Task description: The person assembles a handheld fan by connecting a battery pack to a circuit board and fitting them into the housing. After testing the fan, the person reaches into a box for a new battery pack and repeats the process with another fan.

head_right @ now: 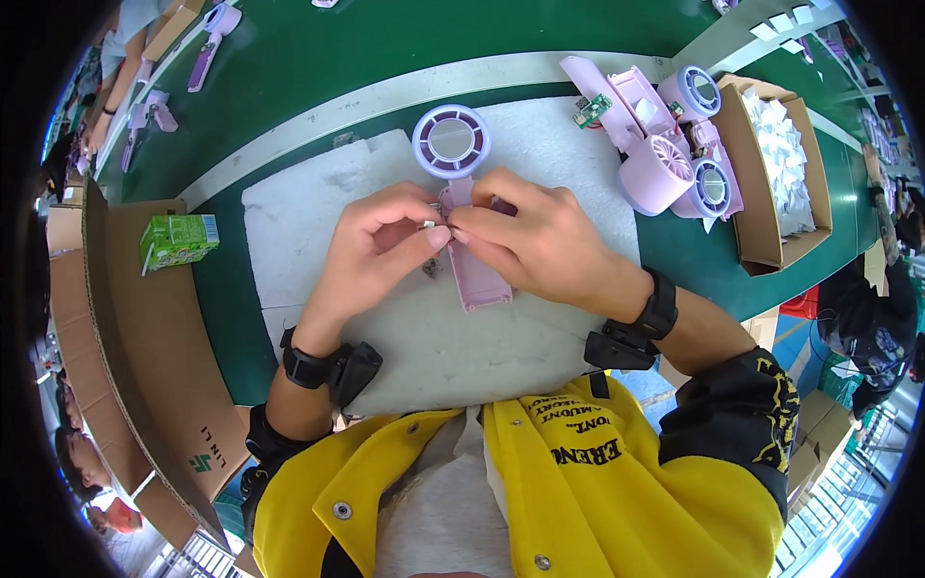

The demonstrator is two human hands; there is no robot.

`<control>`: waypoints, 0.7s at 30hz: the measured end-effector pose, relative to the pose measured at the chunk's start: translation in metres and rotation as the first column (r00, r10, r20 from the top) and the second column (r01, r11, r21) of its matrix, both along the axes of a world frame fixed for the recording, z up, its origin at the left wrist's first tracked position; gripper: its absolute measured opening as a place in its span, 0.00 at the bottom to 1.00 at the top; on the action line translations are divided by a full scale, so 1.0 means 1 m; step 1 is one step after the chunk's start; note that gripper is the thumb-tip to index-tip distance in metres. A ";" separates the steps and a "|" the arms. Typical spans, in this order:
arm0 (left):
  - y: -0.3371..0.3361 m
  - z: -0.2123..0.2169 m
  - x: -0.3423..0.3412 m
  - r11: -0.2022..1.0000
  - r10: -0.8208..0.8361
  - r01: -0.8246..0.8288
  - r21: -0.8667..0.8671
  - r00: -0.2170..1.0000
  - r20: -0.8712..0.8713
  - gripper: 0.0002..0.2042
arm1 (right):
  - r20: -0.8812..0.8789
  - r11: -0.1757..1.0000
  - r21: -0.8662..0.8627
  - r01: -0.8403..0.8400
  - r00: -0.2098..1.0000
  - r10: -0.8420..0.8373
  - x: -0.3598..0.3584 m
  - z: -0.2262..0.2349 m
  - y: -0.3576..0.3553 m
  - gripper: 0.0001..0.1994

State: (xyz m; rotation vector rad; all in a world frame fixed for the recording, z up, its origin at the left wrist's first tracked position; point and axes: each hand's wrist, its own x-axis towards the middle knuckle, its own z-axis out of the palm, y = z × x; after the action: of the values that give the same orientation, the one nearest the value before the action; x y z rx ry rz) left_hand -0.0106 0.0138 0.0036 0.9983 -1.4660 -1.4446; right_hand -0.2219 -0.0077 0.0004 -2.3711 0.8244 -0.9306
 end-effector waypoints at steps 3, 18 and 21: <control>-0.001 0.003 0.002 0.994 0.005 -0.006 0.106 1.000 0.007 0.05 | -0.038 0.997 -0.082 0.009 0.999 -0.012 0.001 0.002 0.000 0.08; -0.001 0.002 0.006 0.973 -0.017 0.018 0.232 1.000 -0.006 0.07 | 0.122 0.942 0.334 -0.013 0.992 -0.030 -0.004 -0.001 -0.002 0.06; -0.003 0.000 0.007 0.982 -0.037 0.033 0.185 0.999 0.015 0.08 | 0.124 0.940 0.341 -0.024 0.992 -0.020 -0.003 -0.001 -0.003 0.06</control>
State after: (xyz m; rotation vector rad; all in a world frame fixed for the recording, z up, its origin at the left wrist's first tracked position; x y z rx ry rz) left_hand -0.0039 0.0112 0.0035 1.1050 -1.3872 -1.6239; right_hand -0.2253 -0.0111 -0.0006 -1.9937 0.8564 -0.8483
